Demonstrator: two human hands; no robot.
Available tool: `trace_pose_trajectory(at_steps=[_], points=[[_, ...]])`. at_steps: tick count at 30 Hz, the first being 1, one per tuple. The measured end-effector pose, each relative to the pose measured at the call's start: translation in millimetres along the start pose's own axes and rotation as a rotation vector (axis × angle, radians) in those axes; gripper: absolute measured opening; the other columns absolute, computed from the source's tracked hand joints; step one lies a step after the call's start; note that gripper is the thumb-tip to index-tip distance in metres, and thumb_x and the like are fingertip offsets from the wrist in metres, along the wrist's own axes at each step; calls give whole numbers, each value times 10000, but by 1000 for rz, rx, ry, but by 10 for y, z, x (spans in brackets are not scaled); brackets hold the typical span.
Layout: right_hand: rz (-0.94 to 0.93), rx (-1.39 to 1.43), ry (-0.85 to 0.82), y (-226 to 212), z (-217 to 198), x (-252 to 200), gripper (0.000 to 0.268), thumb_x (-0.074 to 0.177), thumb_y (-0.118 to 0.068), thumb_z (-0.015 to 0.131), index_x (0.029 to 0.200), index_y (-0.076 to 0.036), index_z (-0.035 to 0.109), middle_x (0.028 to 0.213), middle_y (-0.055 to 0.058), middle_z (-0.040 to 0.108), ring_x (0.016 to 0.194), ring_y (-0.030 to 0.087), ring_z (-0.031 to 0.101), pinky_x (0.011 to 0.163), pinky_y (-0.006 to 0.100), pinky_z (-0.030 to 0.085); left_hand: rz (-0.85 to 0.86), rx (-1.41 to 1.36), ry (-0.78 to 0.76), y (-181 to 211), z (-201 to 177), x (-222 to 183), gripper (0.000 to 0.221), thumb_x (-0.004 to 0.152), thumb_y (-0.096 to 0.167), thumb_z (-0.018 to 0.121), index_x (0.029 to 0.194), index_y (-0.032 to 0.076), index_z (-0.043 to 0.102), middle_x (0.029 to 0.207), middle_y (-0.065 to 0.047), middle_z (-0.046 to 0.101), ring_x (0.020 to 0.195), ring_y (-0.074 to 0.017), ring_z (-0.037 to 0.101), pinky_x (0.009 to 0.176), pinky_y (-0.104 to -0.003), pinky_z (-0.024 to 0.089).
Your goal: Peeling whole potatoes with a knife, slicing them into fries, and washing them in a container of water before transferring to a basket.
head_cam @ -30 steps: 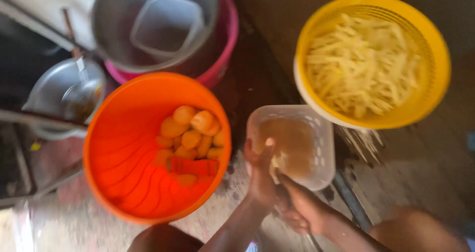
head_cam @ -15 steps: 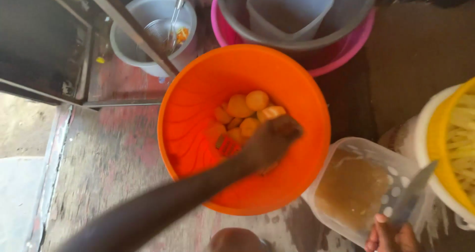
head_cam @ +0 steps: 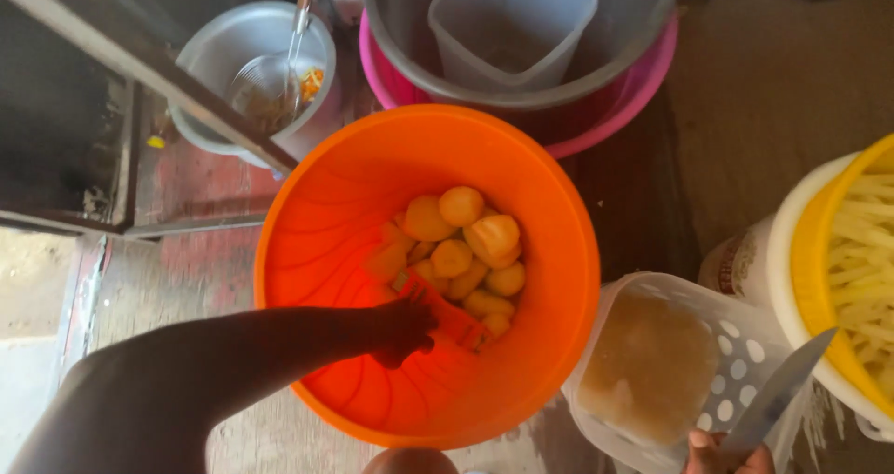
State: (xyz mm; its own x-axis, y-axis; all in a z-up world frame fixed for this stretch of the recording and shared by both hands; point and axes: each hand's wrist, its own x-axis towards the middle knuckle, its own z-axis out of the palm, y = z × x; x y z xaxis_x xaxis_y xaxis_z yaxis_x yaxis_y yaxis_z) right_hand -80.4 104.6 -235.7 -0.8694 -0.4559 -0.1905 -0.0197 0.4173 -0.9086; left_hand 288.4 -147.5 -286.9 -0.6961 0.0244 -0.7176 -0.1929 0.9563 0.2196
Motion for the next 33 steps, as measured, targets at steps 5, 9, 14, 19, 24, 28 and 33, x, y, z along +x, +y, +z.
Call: trace_pose_trajectory(at_steps=[5, 9, 14, 19, 24, 28, 33], points=[[-75, 120, -88, -679, -20, -242, 324, 888, -253, 709, 813, -31, 485, 464, 74, 343, 401, 131, 318, 461, 246, 267, -120, -349, -120, 164, -267, -165, 556, 774, 308, 650, 1316, 230, 551, 1289, -69, 473, 1242, -318, 422, 864, -590, 437], [58, 114, -97, -615, -75, -187, 338, 882, -247, 732, 778, -38, 487, 464, 86, 361, 399, 167, 348, 445, 295, 312, -357, -899, -77, -24, -711, -565, 375, 777, 276, 677, 1134, 210, 582, 1067, -54, 542, 1000, -248, 506, 737, -454, 434], [63, 21, -158, -538, -154, -69, 311, 889, -270, 741, 822, -36, 546, 494, 90, 438, 411, 174, 407, 414, 328, 361, -565, -1447, -31, 350, -1384, -1002, 202, 781, 244, 704, 953, 190, 614, 845, -39, 613, 759, -177, 590, 611, -317, 431], [77, 332, -418, -455, -137, 63, 333, 978, -371, 616, 844, -67, 591, 458, 70, 480, 320, 167, 428, 333, 302, 346, -45, -2559, 931, 1542, -2524, -1204, 360, 812, 257, 560, 1033, -23, 606, 1082, -383, 707, 842, -430, 692, 818, -491, 571], [-172, 549, -648, -1295, -572, -370, 279, 923, -231, 619, 1094, -11, 601, 501, 59, 513, 405, 135, 466, 428, 272, 380, 29, -2787, 1220, 2560, -3200, -435, 112, 889, 122, 505, 859, 70, 599, 934, -236, 695, 829, -444, 703, 653, -501, 551], [-148, 263, -848, -1860, -796, -161, 242, 949, -261, 572, 851, -44, 616, 472, 51, 494, 440, 151, 477, 474, 293, 409, -98, -2660, 1260, 2619, -3412, -106, 331, 970, 313, 491, 883, 68, 695, 773, -115, 682, 682, -222, 618, 603, -358, 463], [-94, 338, -950, -1743, -781, -98, 350, 994, -362, 558, 861, -39, 568, 421, 53, 480, 379, 139, 437, 474, 263, 396, -44, -2318, 1329, 2512, -3239, 38, 137, 832, 46, 623, 866, -16, 740, 1078, -141, 720, 977, -246, 652, 840, -360, 484]])
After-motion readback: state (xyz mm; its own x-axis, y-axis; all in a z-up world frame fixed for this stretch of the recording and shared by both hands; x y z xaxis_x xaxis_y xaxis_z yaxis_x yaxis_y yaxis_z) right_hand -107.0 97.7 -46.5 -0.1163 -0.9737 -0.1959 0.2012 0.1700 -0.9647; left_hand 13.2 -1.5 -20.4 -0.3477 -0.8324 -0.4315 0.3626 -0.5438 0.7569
